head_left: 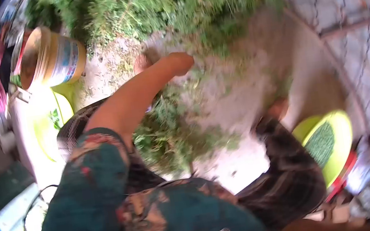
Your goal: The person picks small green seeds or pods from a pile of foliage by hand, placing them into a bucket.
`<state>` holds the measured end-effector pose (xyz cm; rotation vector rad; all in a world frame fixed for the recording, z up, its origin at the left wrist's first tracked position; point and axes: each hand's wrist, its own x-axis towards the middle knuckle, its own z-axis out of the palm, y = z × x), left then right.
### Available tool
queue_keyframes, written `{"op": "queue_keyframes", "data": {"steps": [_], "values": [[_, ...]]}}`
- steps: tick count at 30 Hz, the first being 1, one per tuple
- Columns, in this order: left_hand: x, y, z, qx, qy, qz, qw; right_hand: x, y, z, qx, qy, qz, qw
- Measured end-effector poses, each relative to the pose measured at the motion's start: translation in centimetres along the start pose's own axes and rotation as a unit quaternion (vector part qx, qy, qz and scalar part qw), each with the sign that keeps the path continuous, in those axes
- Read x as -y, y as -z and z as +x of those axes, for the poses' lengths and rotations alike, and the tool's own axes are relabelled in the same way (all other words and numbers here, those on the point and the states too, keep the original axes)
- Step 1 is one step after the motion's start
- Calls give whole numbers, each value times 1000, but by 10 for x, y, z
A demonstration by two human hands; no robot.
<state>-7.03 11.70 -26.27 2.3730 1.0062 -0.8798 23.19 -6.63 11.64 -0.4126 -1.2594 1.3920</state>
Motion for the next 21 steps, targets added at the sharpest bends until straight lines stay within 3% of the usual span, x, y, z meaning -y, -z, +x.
{"op": "queue_keyframes", "data": {"steps": [2,3,5,6,7,9,13,15,16,17,18,19,21], "values": [[-17,-46,26,-82,39,-96,991,7,-1,-11,-45,-22,-7,999],[-15,-59,37,-84,33,-91,992,-16,8,-4,-120,-62,12,991],[-31,-92,38,-195,68,-138,969,-66,25,1,-267,-149,54,950],[-41,-96,38,-222,97,-144,959,-91,31,-5,-301,-132,-268,906],[-43,-102,41,-221,91,-143,961,-101,31,-5,-273,-182,-402,855],[-48,-114,49,-171,162,-105,966,-110,25,-3,-262,-216,-348,874],[-54,-107,47,-136,177,-60,973,-120,27,-7,-252,-207,-313,892],[-54,-102,46,-124,236,-220,938,-119,29,-10,-251,-262,-307,880],[-48,-100,45,-125,233,-217,940,-118,28,-8,-251,-293,-286,877],[-39,-96,44,-97,200,-478,850,-117,27,-7,-255,-290,-287,877],[-34,-89,43,-61,148,-701,694,-117,28,-7,-237,-318,-297,869],[-33,-82,41,-66,143,-699,698,-118,28,-7,-220,-344,-308,860],[-36,-66,33,-40,33,-803,594,-127,32,-12,-220,-329,-310,864]]}}
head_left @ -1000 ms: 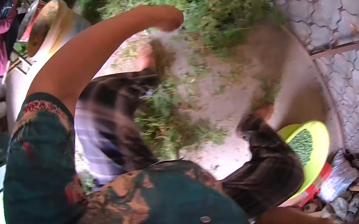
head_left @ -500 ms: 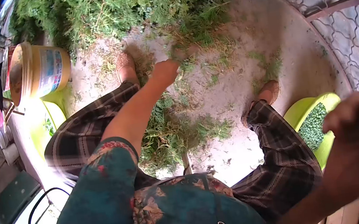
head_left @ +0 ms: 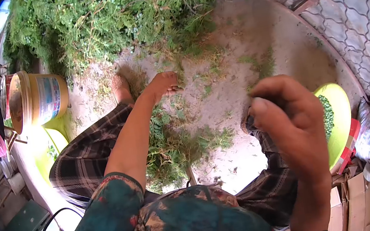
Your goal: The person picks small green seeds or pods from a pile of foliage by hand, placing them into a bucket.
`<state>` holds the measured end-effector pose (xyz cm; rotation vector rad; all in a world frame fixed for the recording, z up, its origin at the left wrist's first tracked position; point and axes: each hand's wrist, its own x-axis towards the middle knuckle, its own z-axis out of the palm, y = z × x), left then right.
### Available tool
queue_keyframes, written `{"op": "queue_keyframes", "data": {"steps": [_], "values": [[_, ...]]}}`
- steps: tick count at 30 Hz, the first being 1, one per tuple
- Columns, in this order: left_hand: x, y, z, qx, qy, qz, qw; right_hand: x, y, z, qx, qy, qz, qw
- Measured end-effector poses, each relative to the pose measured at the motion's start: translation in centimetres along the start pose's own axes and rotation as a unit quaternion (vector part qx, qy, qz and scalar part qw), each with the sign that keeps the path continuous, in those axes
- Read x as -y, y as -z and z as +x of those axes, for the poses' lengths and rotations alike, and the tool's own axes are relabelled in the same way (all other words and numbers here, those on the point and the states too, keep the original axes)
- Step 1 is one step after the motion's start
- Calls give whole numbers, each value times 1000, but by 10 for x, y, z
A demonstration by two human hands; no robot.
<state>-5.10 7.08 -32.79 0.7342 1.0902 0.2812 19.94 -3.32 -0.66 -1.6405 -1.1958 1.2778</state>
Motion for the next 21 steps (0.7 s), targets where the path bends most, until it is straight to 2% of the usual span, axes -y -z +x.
{"op": "queue_keyframes", "data": {"steps": [4,7,9,11,12,14,16,18,21], "values": [[-74,-65,-44,40,-66,-55,996,-11,0,10,-9,38,-35,999],[-120,-106,-77,77,-169,-154,971,-19,0,22,-44,83,-76,993],[-143,-129,-102,66,-214,-141,964,-24,-5,33,-74,118,-86,987],[-155,-144,-115,41,-309,-101,945,-23,-12,41,-57,32,19,998],[-159,-149,-122,45,-316,-96,943,-16,-13,40,-62,41,20,997],[-166,-157,-141,18,-377,-81,923,-4,-16,38,42,-46,221,973],[-171,-160,-154,3,-383,-67,921,1,-18,38,45,-18,225,973],[-173,-164,-164,-56,-370,-73,924,8,-18,36,76,13,237,968],[-170,-170,-167,-63,-394,-141,906,12,-18,33,89,27,224,970]]}}
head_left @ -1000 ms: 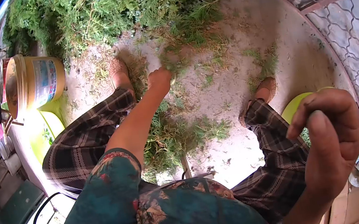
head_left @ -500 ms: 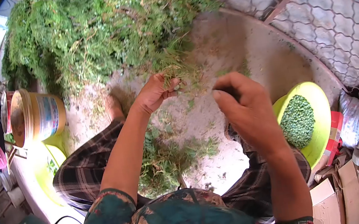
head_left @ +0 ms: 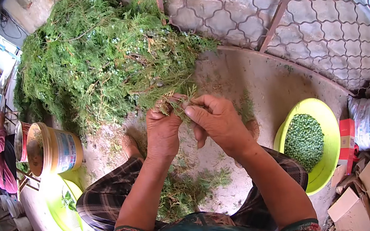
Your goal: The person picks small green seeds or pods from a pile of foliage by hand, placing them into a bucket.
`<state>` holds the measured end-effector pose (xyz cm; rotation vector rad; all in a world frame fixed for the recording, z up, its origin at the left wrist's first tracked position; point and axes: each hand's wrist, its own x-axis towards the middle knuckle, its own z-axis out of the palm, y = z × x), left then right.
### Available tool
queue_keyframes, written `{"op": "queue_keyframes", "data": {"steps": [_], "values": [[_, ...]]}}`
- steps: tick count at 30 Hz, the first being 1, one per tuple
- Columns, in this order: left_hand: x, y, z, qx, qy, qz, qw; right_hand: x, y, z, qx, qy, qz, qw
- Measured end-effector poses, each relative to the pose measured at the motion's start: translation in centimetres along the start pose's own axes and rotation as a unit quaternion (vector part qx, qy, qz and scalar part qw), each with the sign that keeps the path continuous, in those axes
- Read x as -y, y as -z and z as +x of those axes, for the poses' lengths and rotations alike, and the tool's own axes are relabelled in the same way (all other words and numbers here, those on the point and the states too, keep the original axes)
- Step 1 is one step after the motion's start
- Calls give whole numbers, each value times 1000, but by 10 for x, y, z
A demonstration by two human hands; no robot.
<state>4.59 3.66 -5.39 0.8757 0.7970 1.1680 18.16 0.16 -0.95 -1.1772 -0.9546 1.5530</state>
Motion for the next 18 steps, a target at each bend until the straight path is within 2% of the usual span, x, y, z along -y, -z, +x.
{"op": "queue_keyframes", "data": {"steps": [2,4,7,8,10,14,16,17,18], "values": [[2,7,2,-24,1,-42,999,-6,-1,0,2,18,-13,1000],[-3,19,9,-7,129,-167,977,-9,-3,-2,5,34,-25,999],[-22,2,7,-36,161,-158,974,-6,-5,-4,30,23,8,999],[-24,0,7,-35,161,-156,974,-4,0,-4,-5,-1,90,996],[-25,-2,4,38,42,34,998,1,9,-3,-52,-31,218,974],[-21,4,0,102,13,130,986,11,13,-4,-91,-23,248,964],[-20,5,-4,145,18,196,970,7,16,-5,-62,2,137,989],[-17,4,-6,147,18,195,969,4,13,-3,-65,3,137,988],[-12,3,-8,144,-8,206,968,0,7,0,-108,134,-31,985]]}}
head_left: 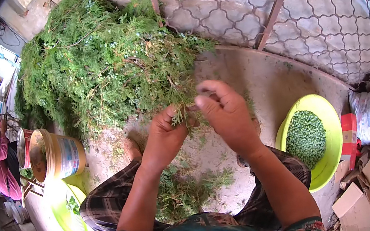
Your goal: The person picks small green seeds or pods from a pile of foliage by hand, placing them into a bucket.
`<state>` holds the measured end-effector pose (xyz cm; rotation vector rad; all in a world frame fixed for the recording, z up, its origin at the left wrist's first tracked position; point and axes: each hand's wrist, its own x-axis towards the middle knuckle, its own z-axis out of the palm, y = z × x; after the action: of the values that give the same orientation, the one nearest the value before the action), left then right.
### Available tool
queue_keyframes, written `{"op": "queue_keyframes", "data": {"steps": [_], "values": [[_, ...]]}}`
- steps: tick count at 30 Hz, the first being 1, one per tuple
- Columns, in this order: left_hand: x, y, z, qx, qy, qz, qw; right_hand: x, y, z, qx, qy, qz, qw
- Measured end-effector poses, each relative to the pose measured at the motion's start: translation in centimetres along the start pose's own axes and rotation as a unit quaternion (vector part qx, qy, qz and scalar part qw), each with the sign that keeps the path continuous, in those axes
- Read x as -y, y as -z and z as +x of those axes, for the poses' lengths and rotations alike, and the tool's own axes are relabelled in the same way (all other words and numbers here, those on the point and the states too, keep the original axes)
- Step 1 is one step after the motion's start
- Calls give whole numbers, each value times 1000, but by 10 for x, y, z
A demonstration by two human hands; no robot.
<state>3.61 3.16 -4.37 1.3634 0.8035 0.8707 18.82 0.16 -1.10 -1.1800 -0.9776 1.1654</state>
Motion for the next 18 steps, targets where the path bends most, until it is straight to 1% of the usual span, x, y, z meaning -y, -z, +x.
{"op": "queue_keyframes", "data": {"steps": [1,2,3,4,5,6,7,8,9,10,11,12,13,14,15,17,18], "values": [[2,-3,-1,-9,-23,14,1000,-2,-4,0,-23,146,-158,976],[0,-5,-1,-8,-23,13,1000,-2,-3,-2,11,125,-164,978],[-5,-8,-2,-14,-73,138,988,-3,-3,-3,10,124,-165,978],[-8,-10,-2,-21,-122,260,958,-5,-5,-4,10,128,-165,978],[-8,-9,-3,-19,-122,260,958,-8,-5,-3,9,131,-164,978],[-8,-7,-4,-13,-131,351,927,-11,-2,0,9,198,-210,957],[-8,-5,-5,-7,-140,438,888,-10,0,1,7,198,-211,957],[-8,-4,-5,-7,-140,437,888,-7,1,2,-4,170,-211,963],[-7,-3,-5,-24,-134,355,925,-3,3,2,-15,142,-211,967],[-7,-3,-5,-42,-127,271,953,2,6,2,-15,143,-212,967],[-9,2,-5,-42,-129,270,953,8,10,2,16,36,-81,996],[-14,8,-4,-89,-71,170,979,13,12,2,47,-73,54,995],[-18,12,-3,-134,-12,68,989,15,12,1,48,-72,54,995],[-22,12,-1,-158,-25,39,986,17,11,-1,67,-98,103,988],[-26,9,-1,-159,-25,39,986,17,10,-2,86,-124,152,977],[-33,-2,-1,-230,-166,137,949,15,8,-2,94,-135,142,976],[-37,-2,-1,-230,-164,138,949,14,7,-3,101,-146,131,975]]}}
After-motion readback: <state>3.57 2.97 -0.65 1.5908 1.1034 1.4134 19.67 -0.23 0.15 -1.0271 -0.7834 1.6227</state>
